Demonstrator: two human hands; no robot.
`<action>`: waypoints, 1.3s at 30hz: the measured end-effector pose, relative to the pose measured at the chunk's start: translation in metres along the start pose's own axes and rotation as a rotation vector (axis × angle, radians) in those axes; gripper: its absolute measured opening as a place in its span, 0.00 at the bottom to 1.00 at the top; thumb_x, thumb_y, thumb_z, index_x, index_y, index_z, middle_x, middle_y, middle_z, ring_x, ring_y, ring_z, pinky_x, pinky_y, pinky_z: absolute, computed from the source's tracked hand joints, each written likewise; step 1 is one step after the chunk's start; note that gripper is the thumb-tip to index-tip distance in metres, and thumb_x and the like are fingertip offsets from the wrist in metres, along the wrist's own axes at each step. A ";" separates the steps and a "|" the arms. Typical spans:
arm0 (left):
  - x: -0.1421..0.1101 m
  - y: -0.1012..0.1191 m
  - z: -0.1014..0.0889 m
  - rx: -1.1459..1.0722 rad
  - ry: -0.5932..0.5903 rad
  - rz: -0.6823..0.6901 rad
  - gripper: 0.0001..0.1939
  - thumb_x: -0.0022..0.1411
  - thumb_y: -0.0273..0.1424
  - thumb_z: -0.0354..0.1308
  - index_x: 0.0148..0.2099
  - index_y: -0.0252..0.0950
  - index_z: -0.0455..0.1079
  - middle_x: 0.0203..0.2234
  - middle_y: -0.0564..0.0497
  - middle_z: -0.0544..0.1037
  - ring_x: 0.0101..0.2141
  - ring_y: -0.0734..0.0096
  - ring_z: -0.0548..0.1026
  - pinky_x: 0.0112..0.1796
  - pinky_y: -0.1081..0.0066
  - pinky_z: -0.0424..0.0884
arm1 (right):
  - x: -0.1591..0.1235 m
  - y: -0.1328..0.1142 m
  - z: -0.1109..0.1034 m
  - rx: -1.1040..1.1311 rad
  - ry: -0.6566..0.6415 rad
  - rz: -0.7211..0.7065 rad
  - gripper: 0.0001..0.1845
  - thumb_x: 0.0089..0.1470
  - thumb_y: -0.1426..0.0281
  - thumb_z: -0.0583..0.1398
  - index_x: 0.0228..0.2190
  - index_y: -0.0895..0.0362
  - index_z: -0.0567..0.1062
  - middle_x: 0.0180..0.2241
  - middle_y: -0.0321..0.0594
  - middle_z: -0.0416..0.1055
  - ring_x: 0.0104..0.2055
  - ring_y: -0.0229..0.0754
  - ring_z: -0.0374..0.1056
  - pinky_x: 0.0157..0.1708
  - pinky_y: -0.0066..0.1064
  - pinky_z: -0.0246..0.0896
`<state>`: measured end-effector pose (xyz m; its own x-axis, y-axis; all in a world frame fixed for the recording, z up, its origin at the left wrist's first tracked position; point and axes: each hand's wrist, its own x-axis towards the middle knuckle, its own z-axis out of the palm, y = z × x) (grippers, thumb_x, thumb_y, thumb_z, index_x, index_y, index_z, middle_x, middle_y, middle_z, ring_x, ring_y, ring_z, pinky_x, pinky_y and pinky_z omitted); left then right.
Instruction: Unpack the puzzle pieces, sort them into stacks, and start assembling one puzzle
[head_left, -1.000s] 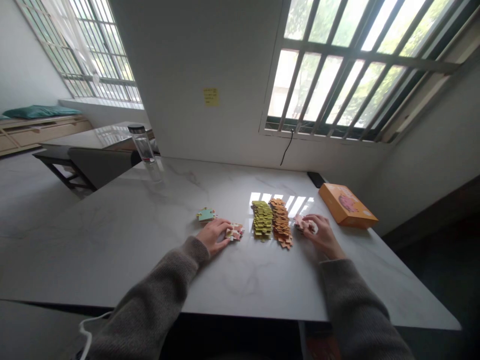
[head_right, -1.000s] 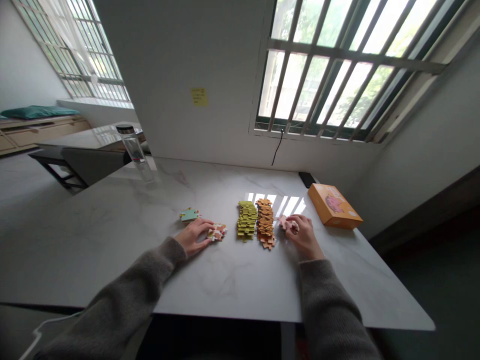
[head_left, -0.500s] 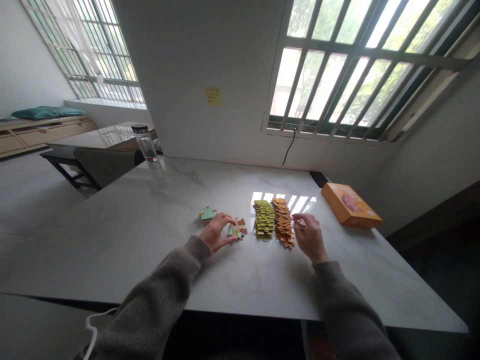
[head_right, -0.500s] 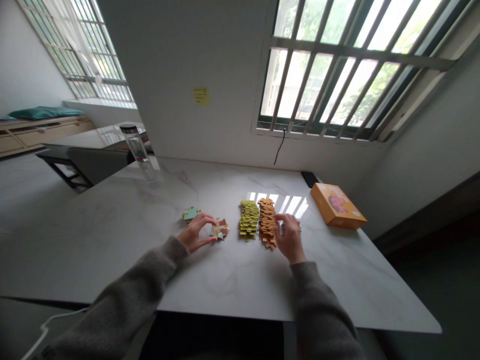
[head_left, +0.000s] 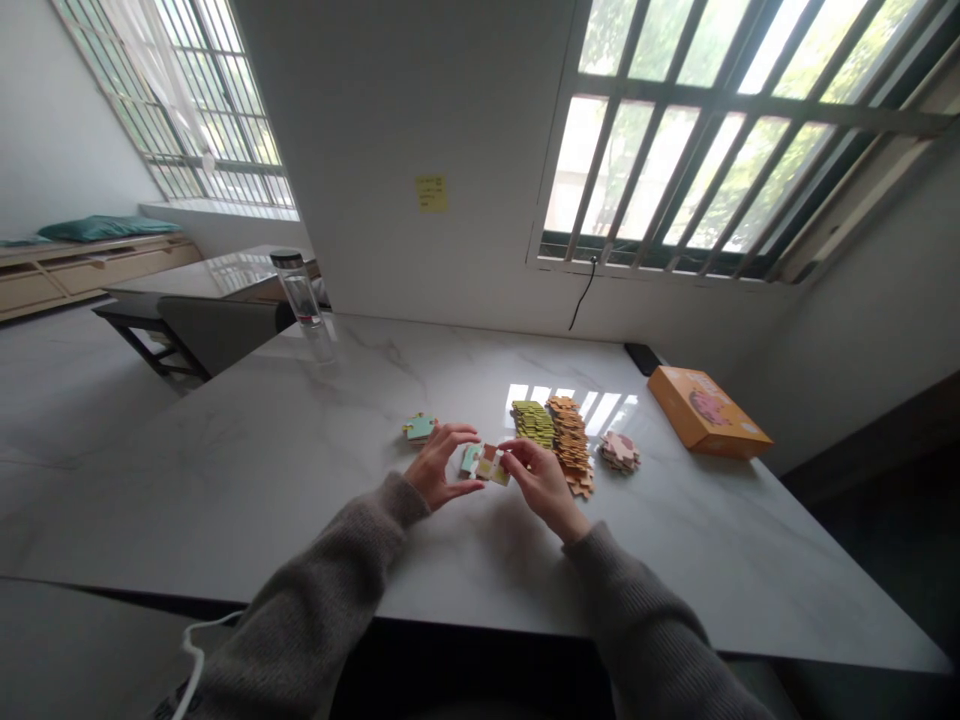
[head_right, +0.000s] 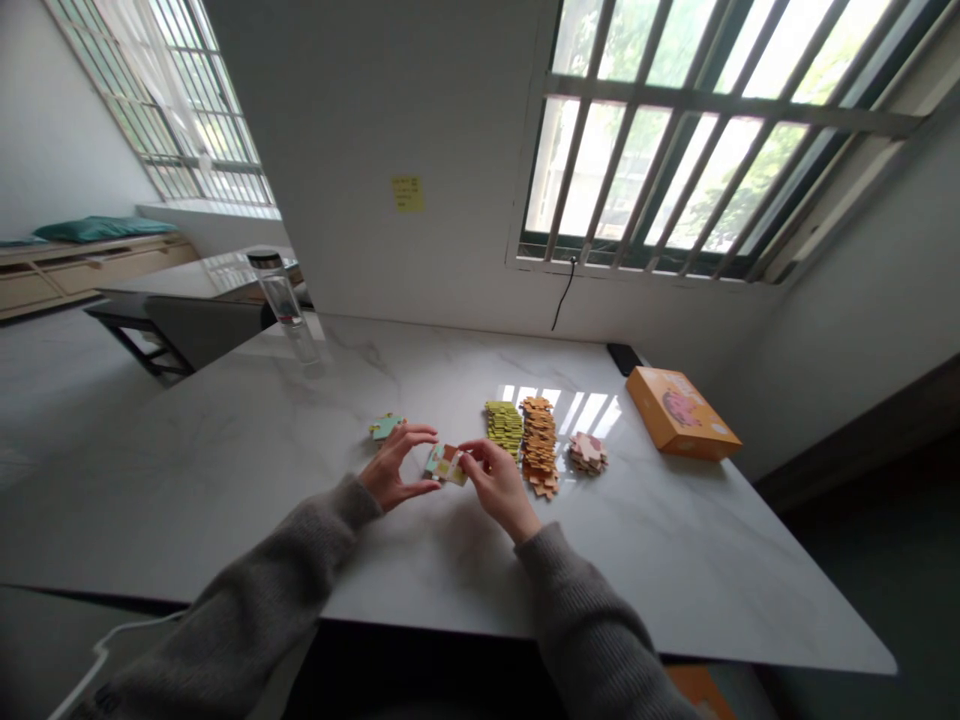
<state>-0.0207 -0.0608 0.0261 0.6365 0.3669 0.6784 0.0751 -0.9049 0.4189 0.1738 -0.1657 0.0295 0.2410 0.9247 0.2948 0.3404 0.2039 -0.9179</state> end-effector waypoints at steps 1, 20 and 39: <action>0.000 0.001 -0.001 -0.003 -0.028 0.019 0.27 0.56 0.37 0.69 0.55 0.40 0.66 0.52 0.42 0.73 0.52 0.55 0.71 0.57 0.51 0.64 | -0.001 0.000 -0.001 -0.031 -0.014 -0.003 0.14 0.60 0.59 0.60 0.38 0.56 0.77 0.29 0.39 0.74 0.28 0.39 0.66 0.29 0.30 0.59; -0.019 -0.090 -0.066 0.242 0.041 -0.393 0.09 0.59 0.35 0.62 0.41 0.39 0.75 0.45 0.46 0.80 0.47 0.55 0.74 0.53 0.53 0.68 | -0.012 0.001 0.001 -0.688 -0.081 -0.403 0.11 0.62 0.75 0.56 0.43 0.53 0.74 0.42 0.43 0.75 0.47 0.49 0.65 0.48 0.42 0.56; 0.002 -0.020 0.003 0.152 -0.416 -0.077 0.14 0.57 0.32 0.63 0.47 0.40 0.72 0.52 0.47 0.74 0.52 0.57 0.68 0.57 0.58 0.64 | -0.001 0.008 0.009 -0.863 -0.147 -0.370 0.16 0.55 0.69 0.64 0.45 0.54 0.70 0.45 0.44 0.71 0.51 0.51 0.61 0.51 0.41 0.55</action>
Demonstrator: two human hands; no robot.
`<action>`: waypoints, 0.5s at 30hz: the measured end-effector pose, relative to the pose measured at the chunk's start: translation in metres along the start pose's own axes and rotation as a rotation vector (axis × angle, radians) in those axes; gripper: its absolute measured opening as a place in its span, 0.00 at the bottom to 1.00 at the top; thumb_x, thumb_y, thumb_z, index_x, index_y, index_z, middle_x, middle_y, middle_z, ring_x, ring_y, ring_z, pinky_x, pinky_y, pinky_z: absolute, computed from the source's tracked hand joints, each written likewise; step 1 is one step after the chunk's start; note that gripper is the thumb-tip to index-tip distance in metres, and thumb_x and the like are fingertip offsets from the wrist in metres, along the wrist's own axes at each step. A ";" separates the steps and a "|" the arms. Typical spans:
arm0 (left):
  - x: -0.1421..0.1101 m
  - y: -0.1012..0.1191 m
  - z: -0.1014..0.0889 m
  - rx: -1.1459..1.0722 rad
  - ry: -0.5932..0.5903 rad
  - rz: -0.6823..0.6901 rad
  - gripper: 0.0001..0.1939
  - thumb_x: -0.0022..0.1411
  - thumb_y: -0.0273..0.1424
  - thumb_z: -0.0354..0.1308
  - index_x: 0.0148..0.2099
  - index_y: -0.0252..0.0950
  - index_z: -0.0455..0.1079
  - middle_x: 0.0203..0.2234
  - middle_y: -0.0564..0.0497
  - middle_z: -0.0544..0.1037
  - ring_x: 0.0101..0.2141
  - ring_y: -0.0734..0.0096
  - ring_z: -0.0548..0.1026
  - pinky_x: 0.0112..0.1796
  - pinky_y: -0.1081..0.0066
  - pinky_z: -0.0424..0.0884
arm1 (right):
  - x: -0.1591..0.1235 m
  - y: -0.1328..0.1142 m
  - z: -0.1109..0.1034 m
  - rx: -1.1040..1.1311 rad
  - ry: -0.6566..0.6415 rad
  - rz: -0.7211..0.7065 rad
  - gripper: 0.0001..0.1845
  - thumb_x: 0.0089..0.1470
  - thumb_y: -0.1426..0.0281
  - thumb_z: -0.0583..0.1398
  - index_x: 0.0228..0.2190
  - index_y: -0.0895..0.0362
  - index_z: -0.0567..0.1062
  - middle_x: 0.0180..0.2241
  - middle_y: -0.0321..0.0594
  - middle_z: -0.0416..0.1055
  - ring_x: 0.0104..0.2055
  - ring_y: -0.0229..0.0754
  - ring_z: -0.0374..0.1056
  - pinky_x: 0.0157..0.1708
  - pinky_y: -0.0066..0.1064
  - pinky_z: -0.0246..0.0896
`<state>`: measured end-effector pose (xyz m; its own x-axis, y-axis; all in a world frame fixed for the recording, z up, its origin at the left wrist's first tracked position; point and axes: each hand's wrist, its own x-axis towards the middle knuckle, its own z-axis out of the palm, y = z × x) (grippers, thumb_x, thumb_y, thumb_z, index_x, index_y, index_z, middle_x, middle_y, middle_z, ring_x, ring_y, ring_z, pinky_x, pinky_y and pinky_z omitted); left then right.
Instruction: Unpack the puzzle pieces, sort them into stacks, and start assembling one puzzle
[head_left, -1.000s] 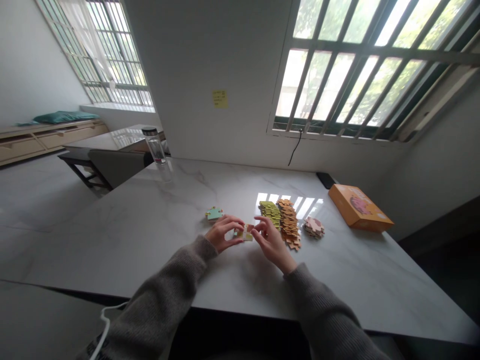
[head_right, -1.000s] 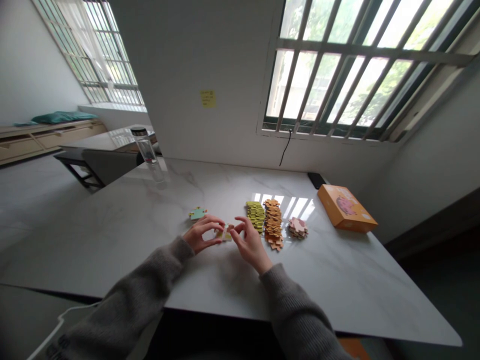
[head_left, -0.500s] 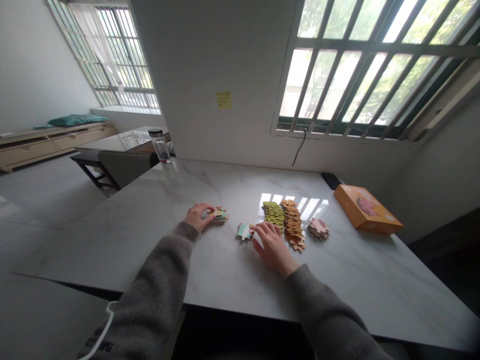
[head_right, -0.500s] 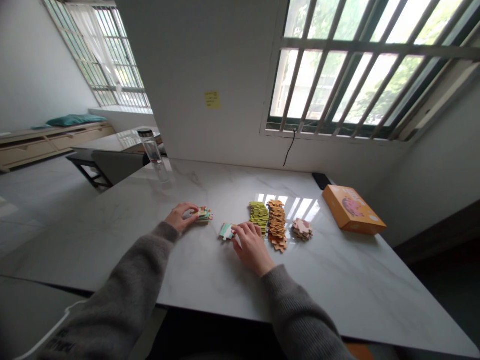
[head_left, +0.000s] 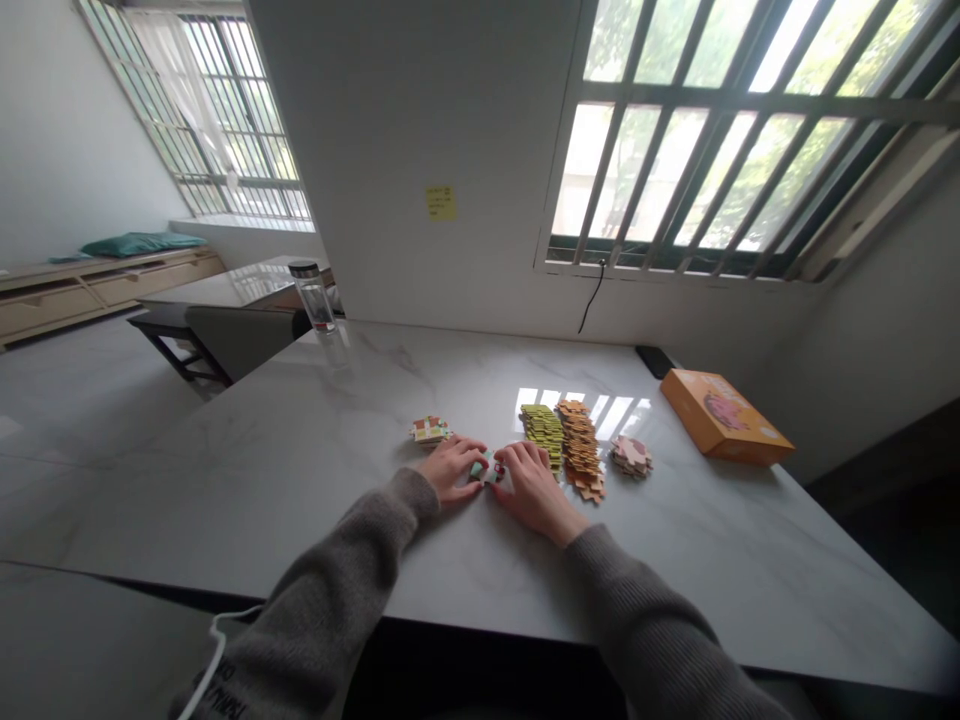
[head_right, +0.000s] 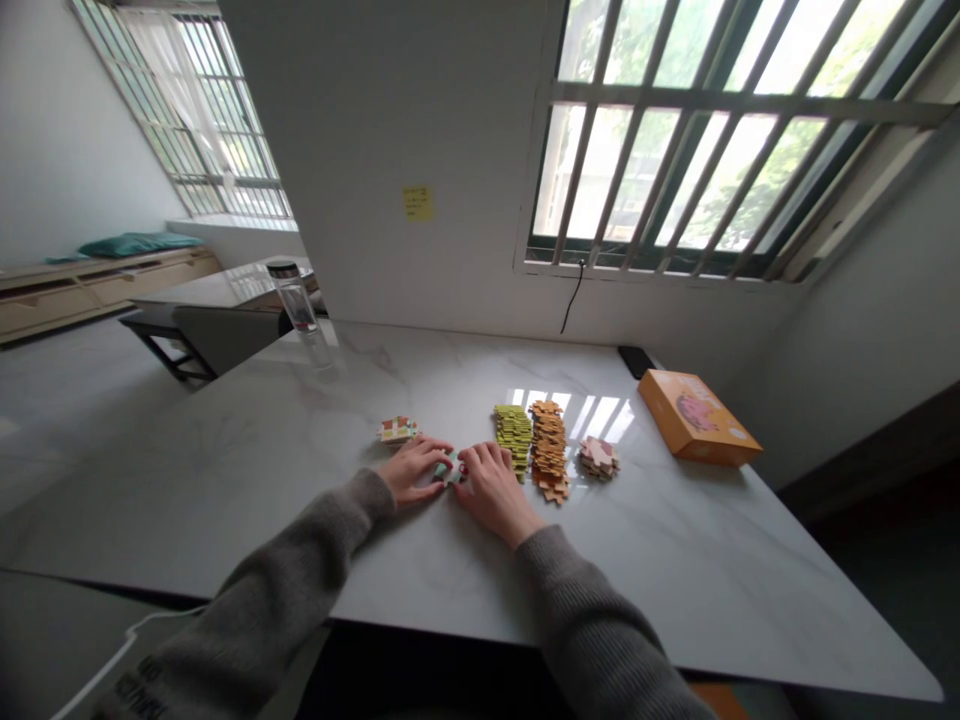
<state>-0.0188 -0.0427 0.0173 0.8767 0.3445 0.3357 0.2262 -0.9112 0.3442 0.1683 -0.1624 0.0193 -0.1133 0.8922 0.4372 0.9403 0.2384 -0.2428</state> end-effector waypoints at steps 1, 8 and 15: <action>0.000 -0.001 0.000 -0.007 -0.010 -0.001 0.14 0.56 0.32 0.63 0.47 0.41 0.72 0.52 0.48 0.74 0.52 0.57 0.68 0.57 0.58 0.63 | 0.000 0.000 -0.001 0.004 0.001 -0.002 0.17 0.54 0.70 0.65 0.46 0.55 0.70 0.45 0.45 0.71 0.51 0.51 0.61 0.52 0.41 0.55; -0.006 -0.007 -0.001 -0.041 0.050 0.016 0.16 0.53 0.28 0.63 0.46 0.41 0.71 0.45 0.47 0.74 0.47 0.58 0.71 0.54 0.58 0.66 | 0.001 -0.003 -0.009 0.111 0.028 -0.066 0.21 0.51 0.75 0.63 0.48 0.54 0.70 0.47 0.46 0.72 0.54 0.51 0.62 0.54 0.43 0.56; -0.001 0.010 -0.005 -0.105 0.329 -0.055 0.18 0.53 0.31 0.65 0.46 0.40 0.67 0.41 0.46 0.71 0.43 0.58 0.71 0.48 0.59 0.71 | 0.007 -0.005 -0.006 0.696 0.173 0.209 0.16 0.61 0.67 0.57 0.51 0.54 0.66 0.39 0.43 0.74 0.38 0.44 0.71 0.42 0.39 0.68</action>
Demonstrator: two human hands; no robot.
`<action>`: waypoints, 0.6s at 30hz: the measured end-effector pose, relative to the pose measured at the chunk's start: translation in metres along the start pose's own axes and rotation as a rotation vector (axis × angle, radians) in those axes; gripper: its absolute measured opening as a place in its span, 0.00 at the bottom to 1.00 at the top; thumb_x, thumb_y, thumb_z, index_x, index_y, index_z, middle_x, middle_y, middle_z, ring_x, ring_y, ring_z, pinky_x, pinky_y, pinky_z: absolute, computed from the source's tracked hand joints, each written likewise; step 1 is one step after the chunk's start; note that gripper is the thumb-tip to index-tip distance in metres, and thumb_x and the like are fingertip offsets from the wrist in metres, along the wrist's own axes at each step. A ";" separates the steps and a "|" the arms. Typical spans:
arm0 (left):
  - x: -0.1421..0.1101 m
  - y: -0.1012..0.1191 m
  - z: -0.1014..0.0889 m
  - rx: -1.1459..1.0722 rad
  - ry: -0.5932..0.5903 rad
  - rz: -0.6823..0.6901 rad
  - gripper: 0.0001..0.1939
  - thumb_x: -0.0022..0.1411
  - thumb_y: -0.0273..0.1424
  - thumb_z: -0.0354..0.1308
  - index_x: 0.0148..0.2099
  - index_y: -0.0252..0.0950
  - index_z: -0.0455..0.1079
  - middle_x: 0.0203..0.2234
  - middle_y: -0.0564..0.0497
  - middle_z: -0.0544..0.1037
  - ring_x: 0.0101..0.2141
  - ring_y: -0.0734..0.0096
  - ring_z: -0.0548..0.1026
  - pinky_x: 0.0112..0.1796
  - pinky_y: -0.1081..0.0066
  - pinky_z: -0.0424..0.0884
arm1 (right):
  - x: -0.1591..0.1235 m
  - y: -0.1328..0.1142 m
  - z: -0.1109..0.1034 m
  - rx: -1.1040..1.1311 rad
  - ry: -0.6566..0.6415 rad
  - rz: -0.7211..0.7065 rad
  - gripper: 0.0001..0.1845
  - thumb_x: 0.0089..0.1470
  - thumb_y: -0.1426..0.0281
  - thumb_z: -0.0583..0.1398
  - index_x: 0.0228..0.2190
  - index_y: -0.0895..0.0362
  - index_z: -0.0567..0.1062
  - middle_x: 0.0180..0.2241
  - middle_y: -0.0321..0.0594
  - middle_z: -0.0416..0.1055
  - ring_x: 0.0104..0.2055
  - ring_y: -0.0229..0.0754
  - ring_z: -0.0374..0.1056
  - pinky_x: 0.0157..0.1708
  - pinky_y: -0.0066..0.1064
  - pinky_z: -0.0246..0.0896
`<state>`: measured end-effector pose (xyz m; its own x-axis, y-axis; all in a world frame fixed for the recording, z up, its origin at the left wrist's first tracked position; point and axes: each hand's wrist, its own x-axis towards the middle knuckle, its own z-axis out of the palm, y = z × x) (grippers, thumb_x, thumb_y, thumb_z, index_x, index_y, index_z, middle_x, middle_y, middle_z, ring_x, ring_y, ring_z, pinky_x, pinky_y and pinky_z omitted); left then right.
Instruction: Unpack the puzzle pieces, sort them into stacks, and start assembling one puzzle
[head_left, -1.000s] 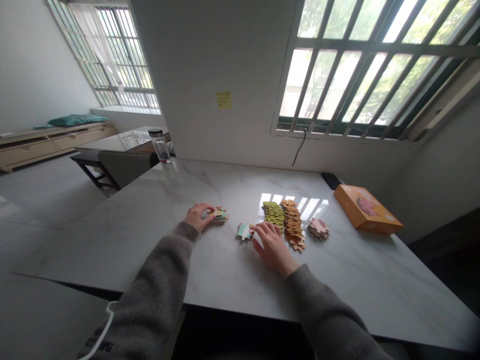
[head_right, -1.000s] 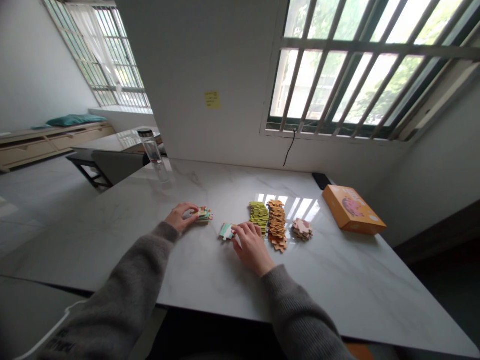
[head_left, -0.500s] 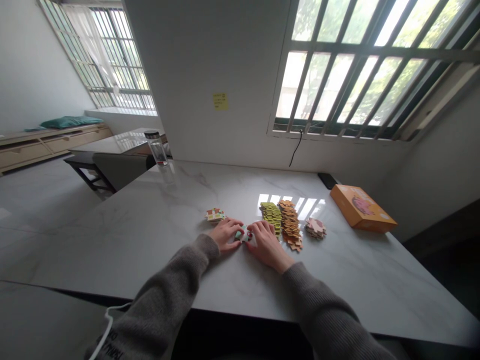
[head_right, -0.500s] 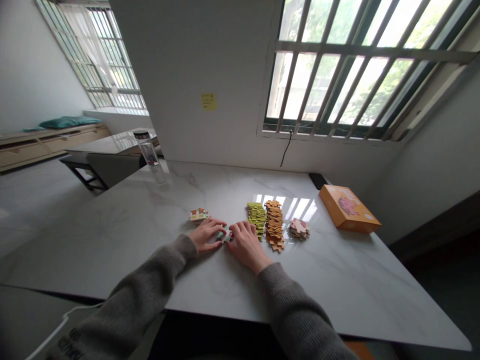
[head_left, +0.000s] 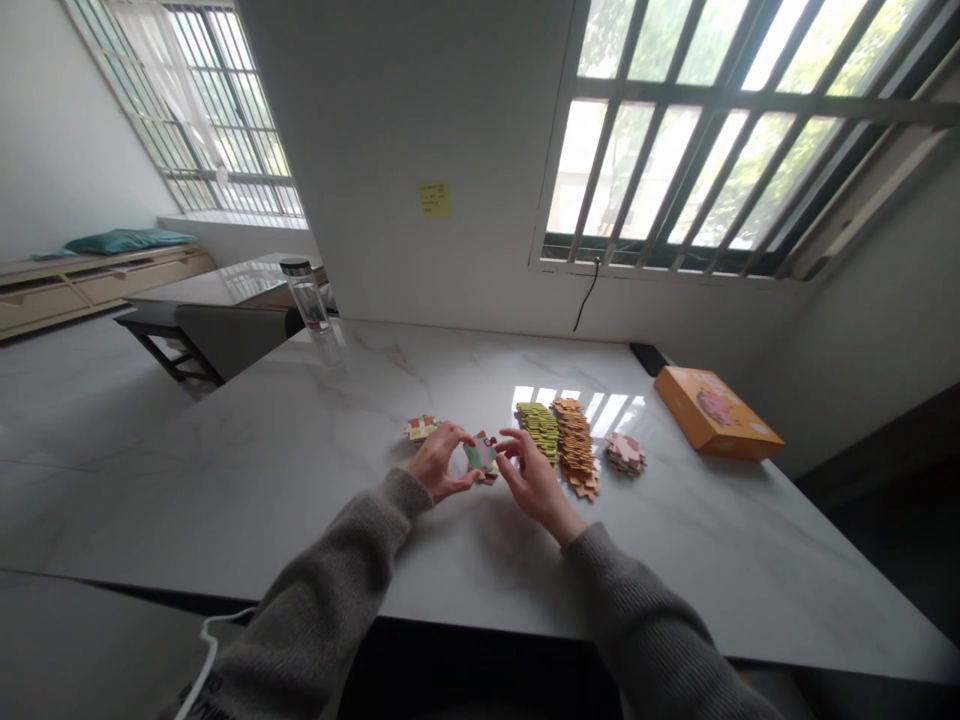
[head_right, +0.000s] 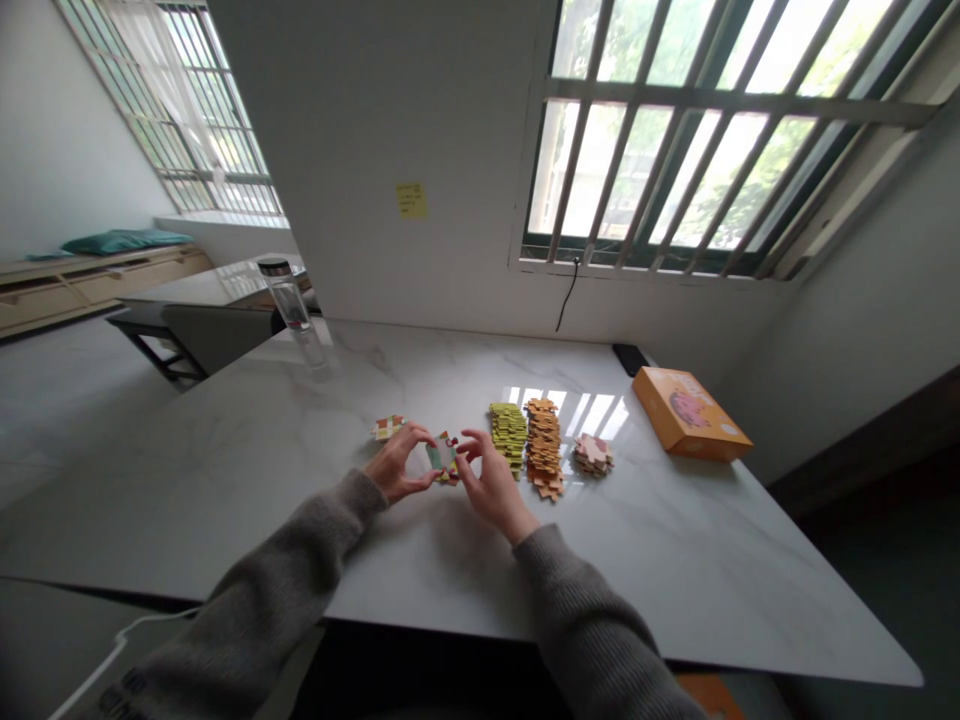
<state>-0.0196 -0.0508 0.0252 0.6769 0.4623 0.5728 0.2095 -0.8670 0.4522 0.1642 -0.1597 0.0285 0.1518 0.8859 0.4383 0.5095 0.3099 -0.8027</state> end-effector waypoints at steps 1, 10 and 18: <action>0.000 0.004 0.002 -0.006 0.028 0.003 0.19 0.54 0.32 0.66 0.47 0.39 0.67 0.42 0.46 0.71 0.44 0.57 0.71 0.48 0.58 0.71 | 0.000 0.000 0.002 0.138 -0.004 0.061 0.17 0.62 0.64 0.57 0.51 0.54 0.64 0.35 0.39 0.73 0.34 0.41 0.71 0.37 0.37 0.69; -0.001 0.019 0.003 -0.070 -0.010 0.125 0.14 0.61 0.33 0.64 0.49 0.40 0.70 0.51 0.43 0.73 0.51 0.57 0.72 0.55 0.54 0.67 | 0.000 0.004 -0.009 0.360 -0.028 0.177 0.20 0.58 0.57 0.62 0.47 0.56 0.72 0.26 0.32 0.65 0.26 0.36 0.62 0.27 0.29 0.60; -0.001 0.024 -0.010 -0.209 -0.104 0.145 0.08 0.63 0.34 0.62 0.45 0.41 0.73 0.51 0.43 0.75 0.52 0.58 0.73 0.55 0.55 0.69 | -0.003 -0.001 -0.008 0.413 -0.176 0.163 0.27 0.59 0.58 0.62 0.56 0.55 0.67 0.26 0.31 0.65 0.28 0.36 0.63 0.29 0.29 0.61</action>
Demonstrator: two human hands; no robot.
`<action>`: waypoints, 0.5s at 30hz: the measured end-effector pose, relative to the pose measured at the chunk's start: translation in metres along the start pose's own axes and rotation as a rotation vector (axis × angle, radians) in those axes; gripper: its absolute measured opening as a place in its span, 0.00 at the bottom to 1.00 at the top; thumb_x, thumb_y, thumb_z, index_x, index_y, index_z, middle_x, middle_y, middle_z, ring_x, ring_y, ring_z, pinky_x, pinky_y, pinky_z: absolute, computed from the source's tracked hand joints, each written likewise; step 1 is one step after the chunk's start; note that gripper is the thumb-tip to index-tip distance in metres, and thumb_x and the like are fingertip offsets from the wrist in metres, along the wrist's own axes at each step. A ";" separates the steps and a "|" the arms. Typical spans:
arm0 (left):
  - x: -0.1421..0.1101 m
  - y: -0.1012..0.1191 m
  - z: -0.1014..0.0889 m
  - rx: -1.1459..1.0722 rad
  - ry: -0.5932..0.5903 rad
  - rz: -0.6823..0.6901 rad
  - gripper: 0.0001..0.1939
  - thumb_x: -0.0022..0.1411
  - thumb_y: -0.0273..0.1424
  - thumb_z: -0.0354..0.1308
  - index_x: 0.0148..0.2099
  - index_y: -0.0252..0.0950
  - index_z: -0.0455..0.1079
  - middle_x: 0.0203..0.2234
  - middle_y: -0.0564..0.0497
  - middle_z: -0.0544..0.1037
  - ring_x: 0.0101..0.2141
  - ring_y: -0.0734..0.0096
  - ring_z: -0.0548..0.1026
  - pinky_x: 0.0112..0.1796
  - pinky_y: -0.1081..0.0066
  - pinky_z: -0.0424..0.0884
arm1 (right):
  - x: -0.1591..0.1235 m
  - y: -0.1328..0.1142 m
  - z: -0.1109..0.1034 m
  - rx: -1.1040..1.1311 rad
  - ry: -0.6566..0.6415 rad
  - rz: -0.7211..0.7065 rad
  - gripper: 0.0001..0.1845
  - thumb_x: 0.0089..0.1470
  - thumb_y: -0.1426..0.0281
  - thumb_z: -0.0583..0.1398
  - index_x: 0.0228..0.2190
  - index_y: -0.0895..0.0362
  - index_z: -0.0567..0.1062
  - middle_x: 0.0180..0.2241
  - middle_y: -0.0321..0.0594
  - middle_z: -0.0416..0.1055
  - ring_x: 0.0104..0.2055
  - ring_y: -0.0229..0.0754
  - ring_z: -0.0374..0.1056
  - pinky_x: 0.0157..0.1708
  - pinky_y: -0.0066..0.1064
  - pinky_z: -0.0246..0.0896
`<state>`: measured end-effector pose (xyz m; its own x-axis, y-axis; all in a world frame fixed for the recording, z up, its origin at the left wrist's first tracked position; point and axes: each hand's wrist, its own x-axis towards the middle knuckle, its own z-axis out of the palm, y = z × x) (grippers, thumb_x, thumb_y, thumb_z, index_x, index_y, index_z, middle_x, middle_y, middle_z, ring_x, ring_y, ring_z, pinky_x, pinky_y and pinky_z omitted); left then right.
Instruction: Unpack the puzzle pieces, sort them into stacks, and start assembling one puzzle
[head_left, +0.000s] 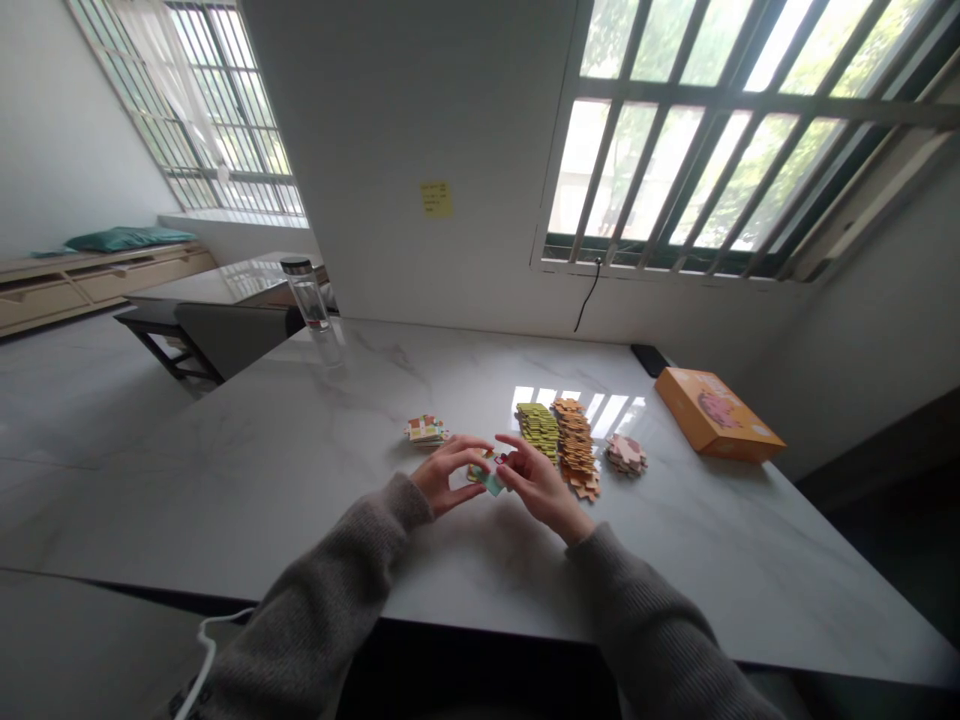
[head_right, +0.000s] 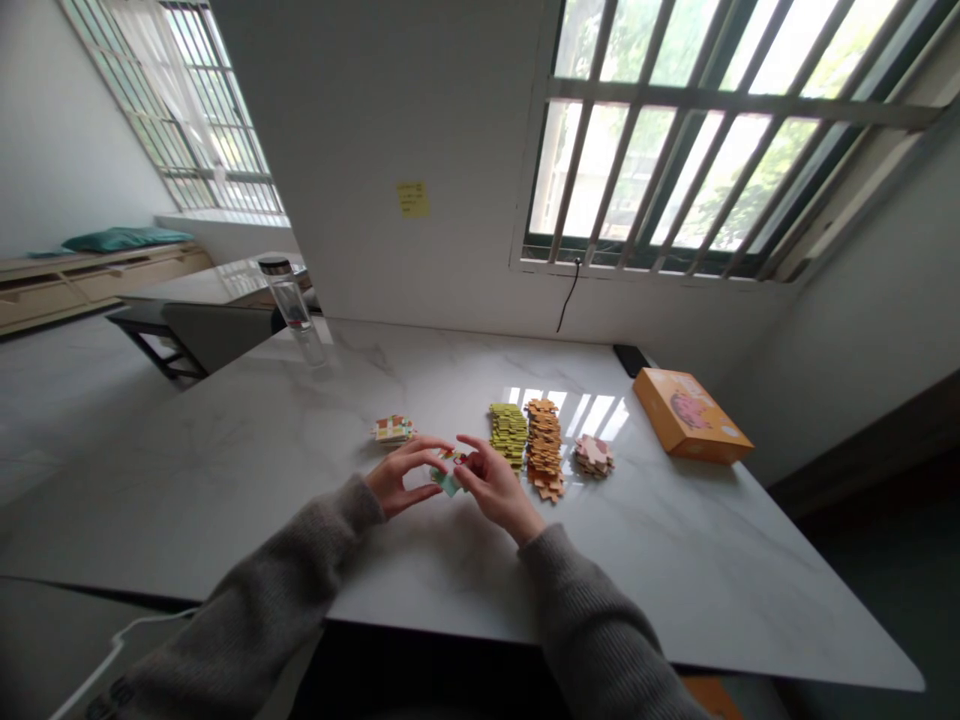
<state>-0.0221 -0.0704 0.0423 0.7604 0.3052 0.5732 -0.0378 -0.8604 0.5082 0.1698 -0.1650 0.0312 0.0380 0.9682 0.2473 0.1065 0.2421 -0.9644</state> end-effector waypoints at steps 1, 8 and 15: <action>-0.001 -0.002 -0.001 0.002 0.010 -0.007 0.07 0.63 0.35 0.63 0.43 0.41 0.73 0.49 0.44 0.75 0.50 0.60 0.74 0.54 0.56 0.70 | 0.000 -0.001 0.000 -0.017 0.007 -0.011 0.26 0.59 0.59 0.61 0.56 0.55 0.66 0.26 0.31 0.65 0.28 0.36 0.63 0.29 0.29 0.61; -0.020 -0.058 -0.046 0.250 0.328 -0.236 0.10 0.61 0.37 0.63 0.43 0.40 0.73 0.45 0.44 0.72 0.48 0.57 0.70 0.55 0.52 0.68 | -0.003 0.000 -0.005 -0.386 0.198 -0.151 0.21 0.63 0.66 0.55 0.57 0.55 0.65 0.34 0.39 0.70 0.32 0.39 0.66 0.34 0.32 0.65; -0.036 -0.098 -0.063 0.290 0.264 -0.391 0.09 0.57 0.37 0.64 0.39 0.40 0.73 0.42 0.46 0.72 0.47 0.56 0.71 0.53 0.53 0.70 | -0.004 0.010 -0.003 -0.656 0.138 -0.268 0.20 0.62 0.72 0.54 0.55 0.55 0.68 0.36 0.41 0.72 0.37 0.43 0.68 0.43 0.38 0.65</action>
<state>-0.0863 0.0283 0.0129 0.4921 0.6846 0.5378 0.4235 -0.7280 0.5391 0.1740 -0.1672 0.0208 0.0479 0.8534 0.5190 0.7026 0.3405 -0.6248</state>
